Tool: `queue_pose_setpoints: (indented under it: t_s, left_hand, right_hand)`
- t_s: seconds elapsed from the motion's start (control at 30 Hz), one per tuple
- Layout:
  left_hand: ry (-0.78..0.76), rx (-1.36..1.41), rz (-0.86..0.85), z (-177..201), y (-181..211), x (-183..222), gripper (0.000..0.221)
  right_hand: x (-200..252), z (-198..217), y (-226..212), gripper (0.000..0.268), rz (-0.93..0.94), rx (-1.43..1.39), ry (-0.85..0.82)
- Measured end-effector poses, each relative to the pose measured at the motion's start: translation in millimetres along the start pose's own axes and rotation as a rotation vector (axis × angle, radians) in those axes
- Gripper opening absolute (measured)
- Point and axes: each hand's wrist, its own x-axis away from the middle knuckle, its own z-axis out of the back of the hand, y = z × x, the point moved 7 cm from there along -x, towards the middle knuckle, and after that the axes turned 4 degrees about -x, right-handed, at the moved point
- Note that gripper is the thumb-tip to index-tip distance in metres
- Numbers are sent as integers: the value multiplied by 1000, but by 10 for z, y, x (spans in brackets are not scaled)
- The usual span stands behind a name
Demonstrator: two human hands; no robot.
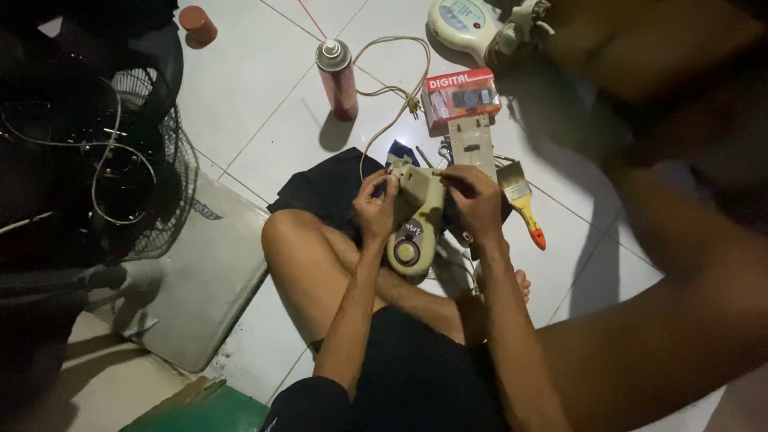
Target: Disassembling and inspecting the internal components of an electronic appliance
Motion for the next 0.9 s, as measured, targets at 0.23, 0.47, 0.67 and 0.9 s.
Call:
queue_pose_setpoints:
  t_s: [0.23,0.47,0.67,0.9]
  left_hand:
    - [-74,-78,103,-205,79,16,17]
    - [63,689,716,-108,-809,104,43]
    - [25,820,730,10,-530,190,34]
    - [-62,599,627,14,-265,398,30]
  right_hand:
    - [156,4,327,16,-312,-257,182]
    - [294,-142,490,17,-428,-452,184]
    - [290,-456,293,27,-379,-356,83]
    - [382,-934,264,23,-115,-100,-23]
